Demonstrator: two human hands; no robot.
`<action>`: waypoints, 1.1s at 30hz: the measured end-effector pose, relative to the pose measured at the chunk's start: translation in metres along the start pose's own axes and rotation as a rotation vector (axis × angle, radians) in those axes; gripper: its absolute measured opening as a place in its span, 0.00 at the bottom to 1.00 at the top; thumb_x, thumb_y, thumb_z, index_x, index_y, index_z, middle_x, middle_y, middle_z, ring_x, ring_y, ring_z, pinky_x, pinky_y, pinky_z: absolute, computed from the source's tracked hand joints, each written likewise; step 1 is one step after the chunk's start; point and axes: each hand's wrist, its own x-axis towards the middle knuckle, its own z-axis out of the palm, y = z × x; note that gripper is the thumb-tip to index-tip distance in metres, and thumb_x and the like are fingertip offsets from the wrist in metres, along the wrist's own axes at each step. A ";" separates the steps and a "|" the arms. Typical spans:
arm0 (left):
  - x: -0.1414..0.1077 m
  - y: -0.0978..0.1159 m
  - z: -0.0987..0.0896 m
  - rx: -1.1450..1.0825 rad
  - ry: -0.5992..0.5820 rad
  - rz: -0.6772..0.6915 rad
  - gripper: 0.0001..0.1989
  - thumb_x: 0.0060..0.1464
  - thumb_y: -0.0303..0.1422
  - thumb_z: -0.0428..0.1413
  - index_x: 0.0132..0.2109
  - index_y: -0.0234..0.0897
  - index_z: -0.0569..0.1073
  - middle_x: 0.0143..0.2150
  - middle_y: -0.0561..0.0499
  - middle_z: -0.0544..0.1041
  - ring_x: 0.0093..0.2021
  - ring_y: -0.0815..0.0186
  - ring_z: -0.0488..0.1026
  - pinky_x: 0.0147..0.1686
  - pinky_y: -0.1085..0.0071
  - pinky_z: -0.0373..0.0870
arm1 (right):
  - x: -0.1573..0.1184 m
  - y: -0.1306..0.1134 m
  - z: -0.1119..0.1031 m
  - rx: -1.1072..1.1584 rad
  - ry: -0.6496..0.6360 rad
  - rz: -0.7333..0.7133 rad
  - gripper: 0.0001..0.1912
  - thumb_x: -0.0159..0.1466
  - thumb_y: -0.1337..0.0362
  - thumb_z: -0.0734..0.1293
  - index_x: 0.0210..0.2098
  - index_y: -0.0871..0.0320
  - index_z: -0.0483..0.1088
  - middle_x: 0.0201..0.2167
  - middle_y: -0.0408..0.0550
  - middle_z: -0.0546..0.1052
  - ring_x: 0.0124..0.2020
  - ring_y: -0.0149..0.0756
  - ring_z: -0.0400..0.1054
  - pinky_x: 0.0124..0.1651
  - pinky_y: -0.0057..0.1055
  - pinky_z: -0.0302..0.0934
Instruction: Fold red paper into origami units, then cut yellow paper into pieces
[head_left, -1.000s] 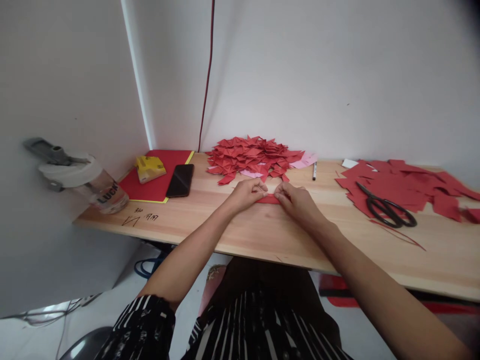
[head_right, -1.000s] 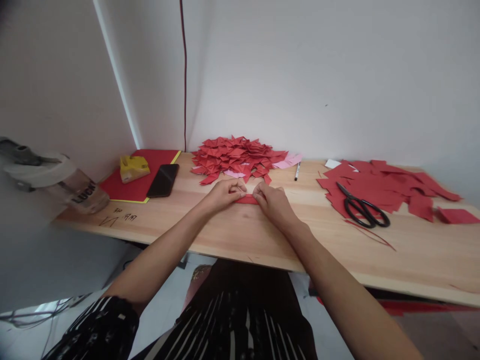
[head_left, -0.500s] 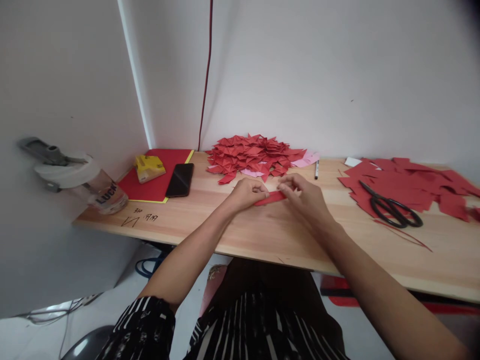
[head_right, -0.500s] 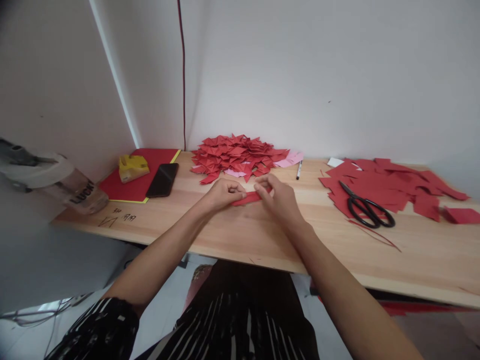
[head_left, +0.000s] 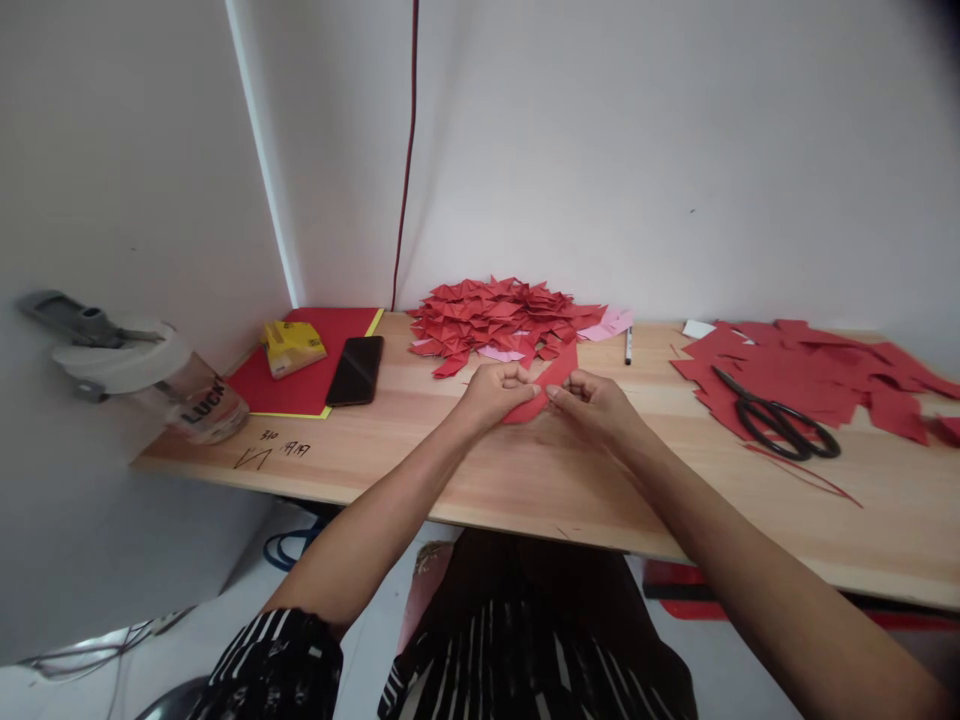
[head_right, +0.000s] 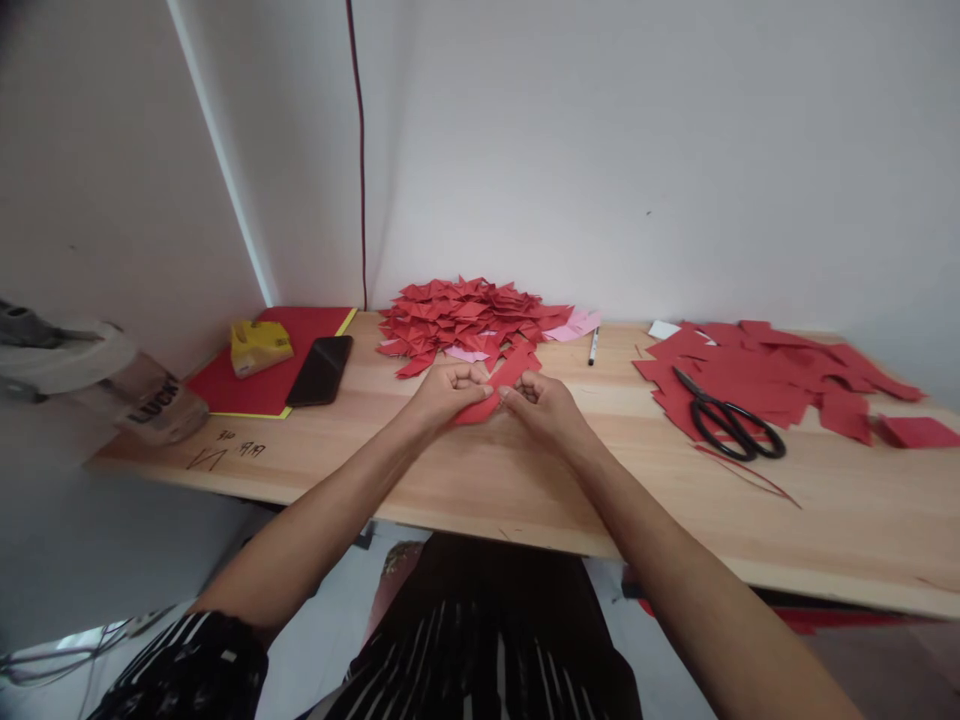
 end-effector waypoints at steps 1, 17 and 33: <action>0.001 0.000 0.001 0.004 0.010 -0.015 0.09 0.43 0.33 0.61 0.29 0.32 0.70 0.19 0.58 0.67 0.20 0.75 0.62 0.24 0.77 0.57 | 0.000 0.000 0.000 -0.011 -0.009 -0.007 0.18 0.59 0.49 0.66 0.25 0.57 0.65 0.21 0.42 0.71 0.22 0.32 0.62 0.27 0.29 0.54; 0.001 0.002 -0.007 0.893 0.053 -0.049 0.05 0.49 0.31 0.57 0.29 0.35 0.75 0.29 0.48 0.76 0.30 0.63 0.70 0.29 0.70 0.59 | -0.017 -0.010 0.015 -0.609 0.034 -0.378 0.23 0.69 0.59 0.55 0.59 0.60 0.64 0.57 0.61 0.72 0.58 0.50 0.66 0.58 0.49 0.58; -0.059 -0.001 0.011 1.445 -0.133 0.339 0.18 0.65 0.33 0.45 0.57 0.33 0.69 0.60 0.39 0.70 0.60 0.51 0.64 0.55 0.55 0.62 | -0.021 -0.006 0.019 -0.622 -0.218 -0.364 0.29 0.72 0.62 0.50 0.70 0.58 0.41 0.60 0.60 0.70 0.61 0.45 0.65 0.61 0.50 0.58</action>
